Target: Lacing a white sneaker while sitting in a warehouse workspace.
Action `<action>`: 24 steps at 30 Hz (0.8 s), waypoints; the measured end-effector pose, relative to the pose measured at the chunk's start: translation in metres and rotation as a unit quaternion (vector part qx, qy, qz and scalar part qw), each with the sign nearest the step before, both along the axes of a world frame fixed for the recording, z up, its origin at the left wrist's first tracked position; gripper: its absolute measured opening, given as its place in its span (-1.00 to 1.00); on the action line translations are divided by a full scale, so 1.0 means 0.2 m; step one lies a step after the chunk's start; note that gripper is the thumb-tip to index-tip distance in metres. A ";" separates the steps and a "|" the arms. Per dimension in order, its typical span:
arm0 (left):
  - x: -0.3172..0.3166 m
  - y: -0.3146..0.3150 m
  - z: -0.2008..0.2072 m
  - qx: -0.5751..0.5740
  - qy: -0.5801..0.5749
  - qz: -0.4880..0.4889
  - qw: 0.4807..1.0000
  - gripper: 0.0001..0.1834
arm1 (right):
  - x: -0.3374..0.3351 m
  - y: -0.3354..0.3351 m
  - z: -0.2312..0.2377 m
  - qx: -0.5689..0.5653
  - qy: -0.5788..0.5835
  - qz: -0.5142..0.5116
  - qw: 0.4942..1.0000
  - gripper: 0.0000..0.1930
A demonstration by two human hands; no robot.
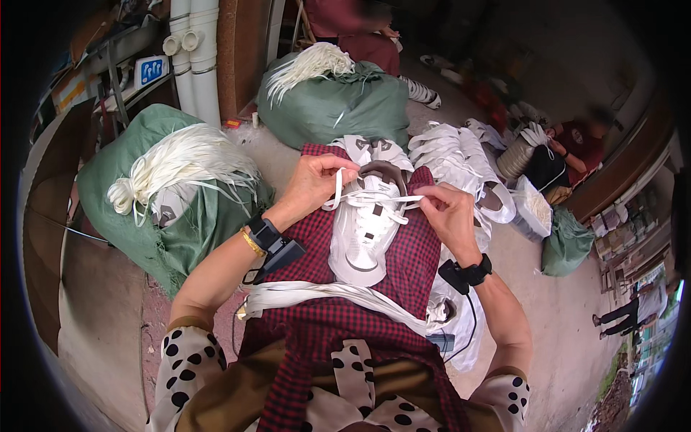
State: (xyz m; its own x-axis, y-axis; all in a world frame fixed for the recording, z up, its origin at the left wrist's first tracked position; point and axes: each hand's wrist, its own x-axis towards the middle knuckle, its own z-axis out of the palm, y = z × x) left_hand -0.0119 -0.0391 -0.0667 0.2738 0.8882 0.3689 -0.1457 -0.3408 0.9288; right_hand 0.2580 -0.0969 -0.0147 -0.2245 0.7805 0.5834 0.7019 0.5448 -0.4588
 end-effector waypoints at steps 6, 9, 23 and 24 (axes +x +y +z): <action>-0.03 -0.03 -0.04 0.048 0.027 0.019 0.998 -0.82 | 0.02 -0.04 -0.09 -0.056 -0.025 -0.097 0.993 -0.78; -0.05 -0.04 -0.05 0.035 0.015 0.007 0.999 -0.82 | 0.06 -0.05 -0.04 -0.195 0.033 -0.036 0.980 -0.62; -0.02 -0.03 -0.11 0.011 0.000 0.020 1.000 -0.80 | -0.26 0.32 -0.02 -0.080 -0.182 0.129 0.971 -0.83; -0.02 -0.03 -0.11 0.003 0.011 0.013 1.000 -0.80 | -0.24 0.35 -0.02 -0.129 -0.074 0.066 0.987 -0.81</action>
